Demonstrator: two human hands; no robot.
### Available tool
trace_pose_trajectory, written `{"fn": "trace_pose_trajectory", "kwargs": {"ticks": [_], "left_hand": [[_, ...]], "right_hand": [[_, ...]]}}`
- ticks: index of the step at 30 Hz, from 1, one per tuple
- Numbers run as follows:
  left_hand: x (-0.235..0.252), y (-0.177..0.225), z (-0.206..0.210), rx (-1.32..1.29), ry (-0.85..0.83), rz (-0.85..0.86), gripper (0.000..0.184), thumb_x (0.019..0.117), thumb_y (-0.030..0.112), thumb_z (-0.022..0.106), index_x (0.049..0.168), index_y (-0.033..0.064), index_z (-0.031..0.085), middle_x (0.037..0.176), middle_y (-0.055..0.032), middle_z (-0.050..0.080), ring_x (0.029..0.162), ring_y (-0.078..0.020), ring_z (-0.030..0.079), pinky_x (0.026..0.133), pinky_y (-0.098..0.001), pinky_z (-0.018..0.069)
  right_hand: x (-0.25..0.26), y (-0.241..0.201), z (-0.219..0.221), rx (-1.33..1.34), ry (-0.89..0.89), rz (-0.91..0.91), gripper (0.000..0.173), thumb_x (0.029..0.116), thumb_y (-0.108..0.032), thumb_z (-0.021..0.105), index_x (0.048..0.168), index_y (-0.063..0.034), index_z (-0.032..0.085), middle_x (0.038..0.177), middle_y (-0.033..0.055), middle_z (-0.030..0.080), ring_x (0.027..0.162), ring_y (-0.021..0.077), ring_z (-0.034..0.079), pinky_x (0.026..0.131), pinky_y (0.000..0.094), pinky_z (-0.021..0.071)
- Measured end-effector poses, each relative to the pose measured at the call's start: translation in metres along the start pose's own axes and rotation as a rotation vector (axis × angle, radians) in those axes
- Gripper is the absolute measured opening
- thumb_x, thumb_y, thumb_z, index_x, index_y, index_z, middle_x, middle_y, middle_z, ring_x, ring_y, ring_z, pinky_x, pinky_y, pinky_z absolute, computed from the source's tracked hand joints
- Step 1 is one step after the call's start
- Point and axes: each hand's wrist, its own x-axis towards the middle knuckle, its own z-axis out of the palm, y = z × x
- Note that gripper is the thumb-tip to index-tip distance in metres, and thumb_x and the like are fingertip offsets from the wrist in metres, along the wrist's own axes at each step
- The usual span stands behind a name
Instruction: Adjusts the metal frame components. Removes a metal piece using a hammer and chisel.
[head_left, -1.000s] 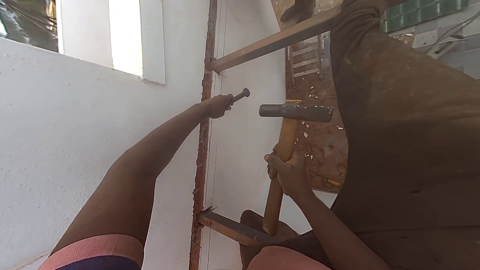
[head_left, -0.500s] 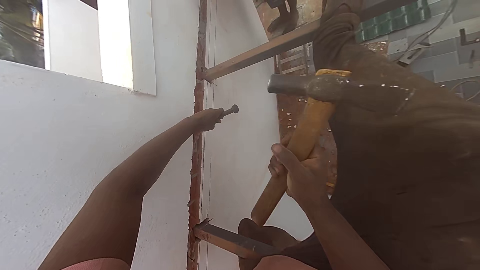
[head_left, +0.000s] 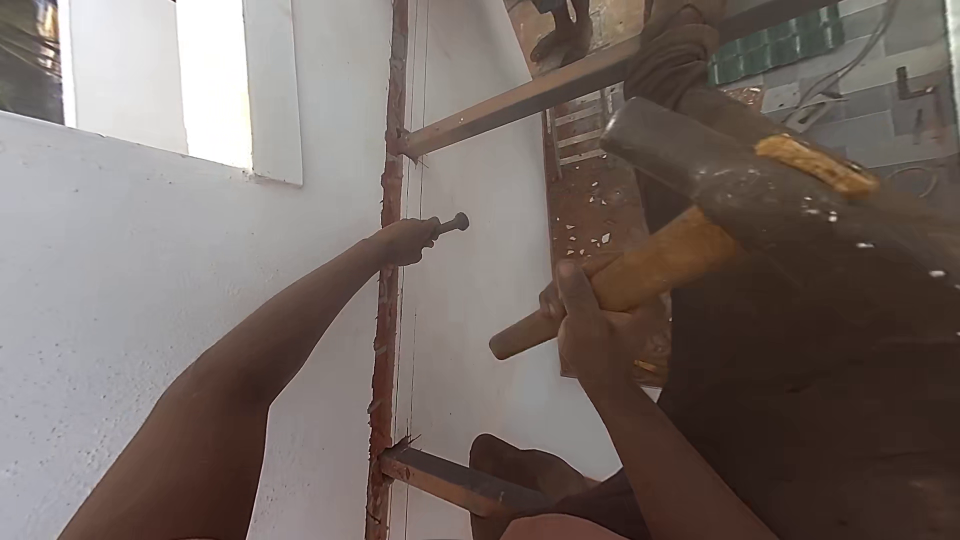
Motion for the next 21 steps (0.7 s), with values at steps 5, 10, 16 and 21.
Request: {"fn": "trace_pose_trajectory", "kwargs": {"ticks": [5, 10, 16, 21], "left_hand": [[-0.001, 0.0, 0.002, 0.013, 0.003, 0.0, 0.024, 0.1019, 0.004, 0.057, 0.125, 0.0021, 0.054, 0.112, -0.0177, 0.068, 0.106, -0.0352, 0.068, 0.093, -0.0557, 0.0526], [-0.004, -0.003, 0.004, -0.001, 0.025, 0.004, 0.024, 0.1014, 0.002, 0.056, 0.126, 0.002, 0.053, 0.113, -0.0172, 0.068, 0.107, -0.0343, 0.068, 0.095, -0.0546, 0.0523], [-0.013, -0.008, 0.005, -0.025, 0.043, 0.043, 0.024, 0.0983, -0.003, 0.058, 0.122, -0.0007, 0.054, 0.11, -0.0183, 0.067, 0.105, -0.0339, 0.068, 0.095, -0.0519, 0.0525], [-0.044, -0.028, 0.013, -0.175, 0.25, 0.081, 0.016, 0.0998, -0.006, 0.053, 0.115, -0.0077, 0.059, 0.101, -0.0227, 0.067, 0.094, -0.0352, 0.069, 0.09, -0.052, 0.0542]], "right_hand": [[-0.007, 0.046, 0.003, -0.381, -0.238, 0.787, 0.015, 0.1007, -0.015, 0.066, 0.102, -0.004, 0.056, 0.061, 0.0068, 0.053, 0.043, 0.0153, 0.053, 0.044, 0.0301, 0.0499], [-0.009, 0.004, -0.006, -0.027, -0.038, 0.356, 0.013, 0.0942, -0.01, 0.066, 0.087, -0.0116, 0.055, 0.054, -0.0025, 0.053, 0.042, 0.0098, 0.054, 0.045, 0.0272, 0.0535], [-0.016, 0.051, 0.015, -0.416, -0.248, 0.617, 0.01, 0.0961, -0.011, 0.064, 0.095, -0.0045, 0.057, 0.062, 0.0046, 0.055, 0.046, 0.0157, 0.054, 0.046, 0.034, 0.0502], [-0.022, 0.02, 0.005, -0.273, -0.241, 0.753, 0.014, 0.0977, -0.01, 0.067, 0.094, -0.0055, 0.054, 0.057, 0.0052, 0.053, 0.04, 0.0137, 0.051, 0.041, 0.0274, 0.0495]]}}
